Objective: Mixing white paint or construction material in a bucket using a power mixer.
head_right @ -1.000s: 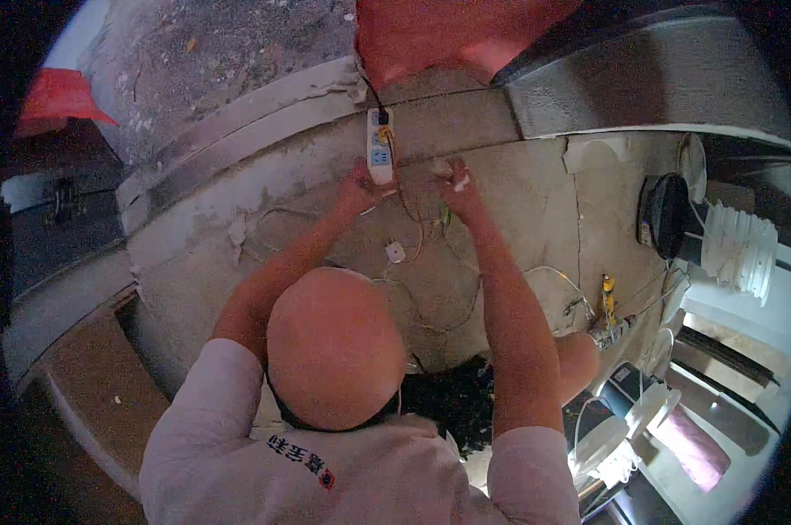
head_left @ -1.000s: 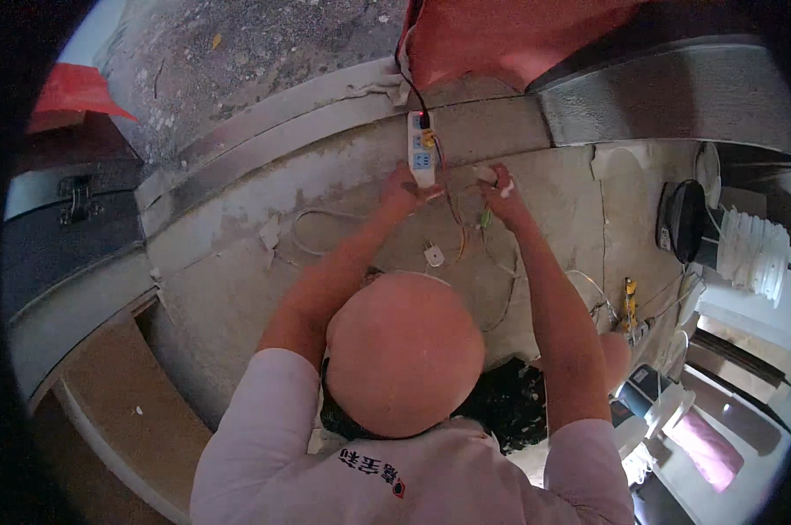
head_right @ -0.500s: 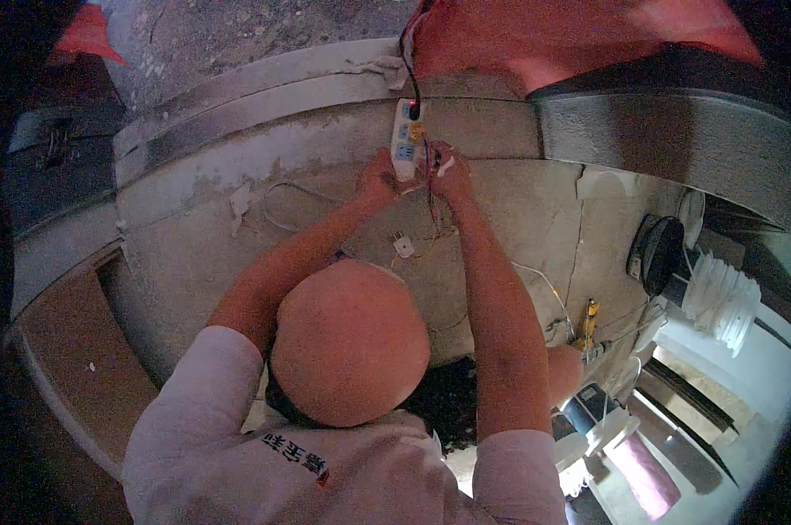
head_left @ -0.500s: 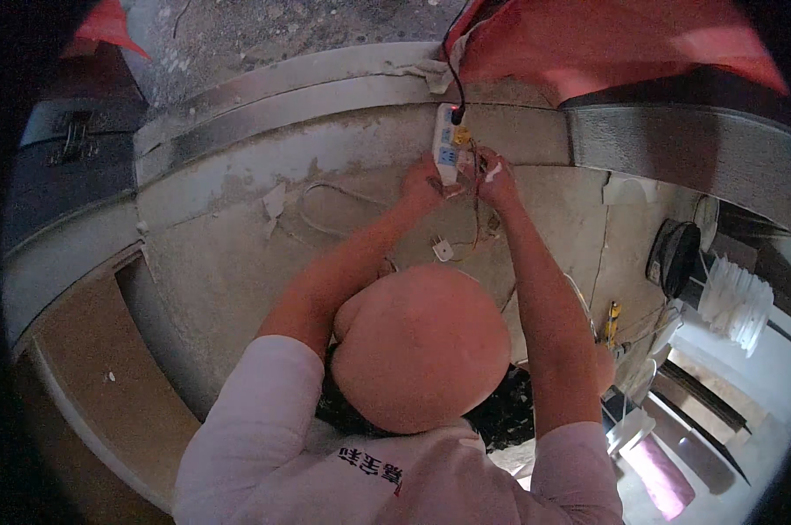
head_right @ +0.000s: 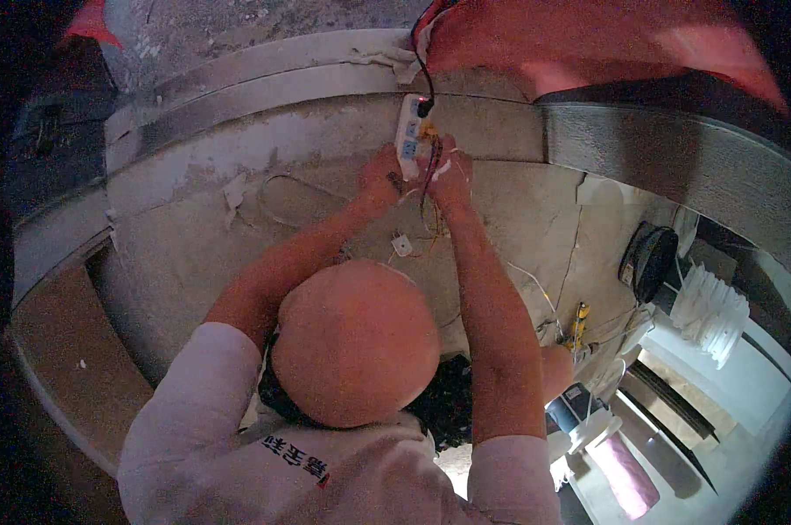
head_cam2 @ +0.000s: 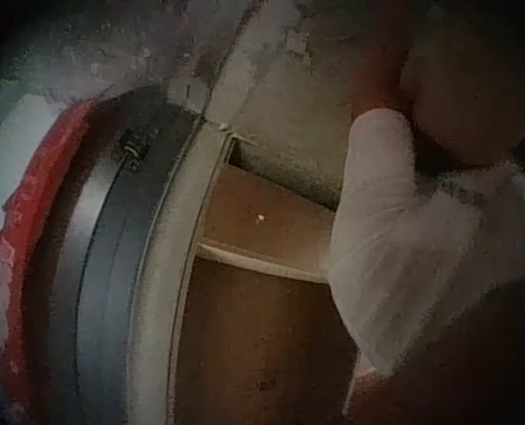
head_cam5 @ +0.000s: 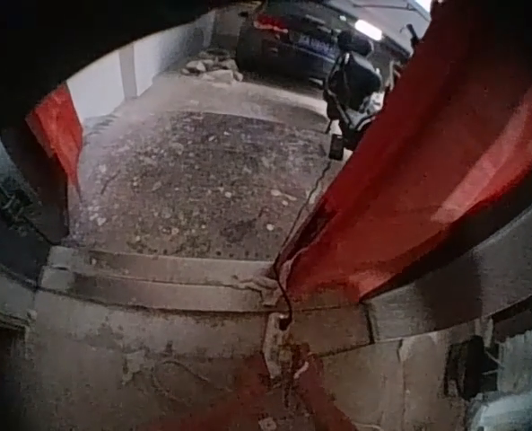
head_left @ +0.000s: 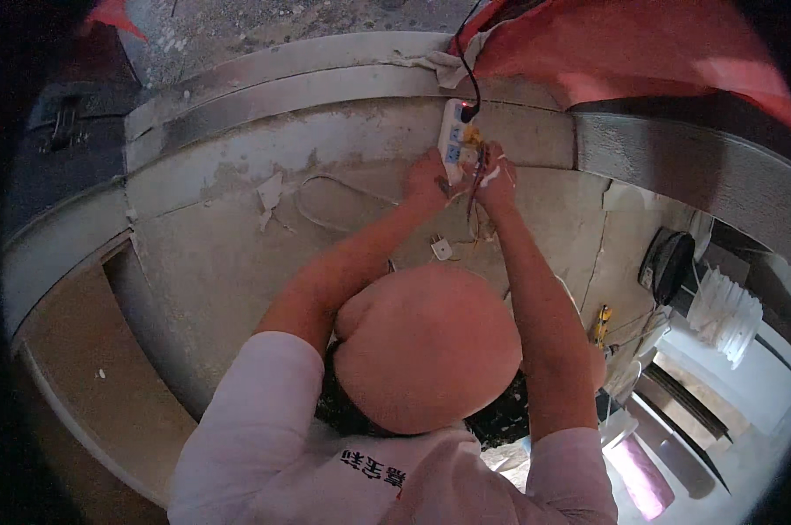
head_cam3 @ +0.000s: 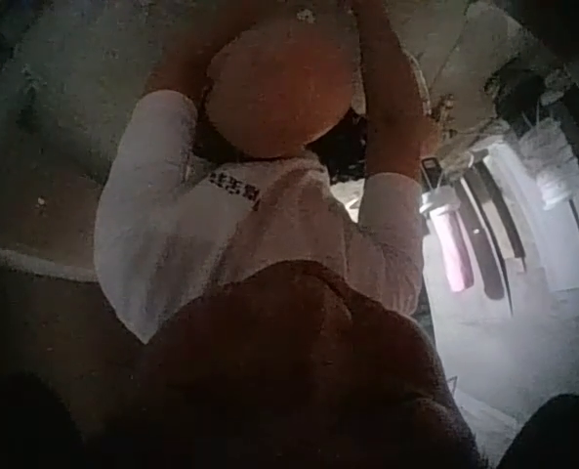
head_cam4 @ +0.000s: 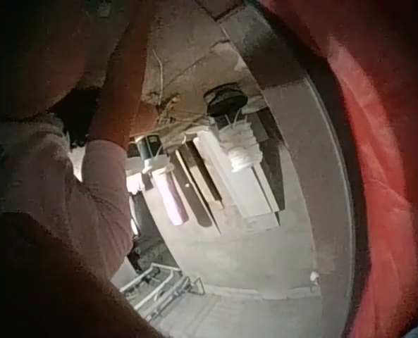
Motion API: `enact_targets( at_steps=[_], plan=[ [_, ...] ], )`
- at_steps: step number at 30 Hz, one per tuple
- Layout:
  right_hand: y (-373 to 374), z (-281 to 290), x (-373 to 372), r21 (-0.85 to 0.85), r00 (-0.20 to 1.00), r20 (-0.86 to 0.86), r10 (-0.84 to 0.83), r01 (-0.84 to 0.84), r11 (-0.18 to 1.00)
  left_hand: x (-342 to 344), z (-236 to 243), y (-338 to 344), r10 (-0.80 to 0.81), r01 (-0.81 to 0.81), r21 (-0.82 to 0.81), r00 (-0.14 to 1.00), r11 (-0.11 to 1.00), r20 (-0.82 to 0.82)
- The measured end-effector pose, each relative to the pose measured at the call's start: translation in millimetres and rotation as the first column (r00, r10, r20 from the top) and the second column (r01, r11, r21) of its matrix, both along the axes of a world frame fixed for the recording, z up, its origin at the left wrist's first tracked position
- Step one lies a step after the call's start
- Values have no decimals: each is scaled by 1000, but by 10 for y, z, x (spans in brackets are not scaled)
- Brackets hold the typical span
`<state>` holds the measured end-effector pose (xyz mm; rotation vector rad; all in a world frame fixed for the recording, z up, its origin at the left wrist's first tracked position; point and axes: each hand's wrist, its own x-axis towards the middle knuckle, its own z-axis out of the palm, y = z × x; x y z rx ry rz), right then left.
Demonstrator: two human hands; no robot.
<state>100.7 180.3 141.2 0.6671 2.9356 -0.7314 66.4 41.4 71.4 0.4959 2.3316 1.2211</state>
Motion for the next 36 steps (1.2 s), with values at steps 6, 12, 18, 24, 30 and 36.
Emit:
enact_targets(
  at_steps=[6,12,18,24,30,36],
  plan=[
    [-24,-188,77,361,993,-80,87,-53,931,-13,244,88,27,-27,8,996,1000,-91],
    [-165,-116,56,289,998,-45,46,-31,957,4,260,73,28,-22,-259,999,966,22],
    [-219,-251,117,332,981,-190,-30,93,938,-41,20,-12,-66,61,-110,997,992,-47],
    [-14,-334,238,211,951,-300,-83,150,966,-65,253,137,-55,69,-206,996,976,74],
    [-30,-298,173,5,988,-83,-134,135,991,6,172,39,60,-55,-162,998,985,25],
    [-34,-384,156,124,990,-26,-136,138,983,-24,269,62,-30,47,-217,996,975,82]
  ],
)
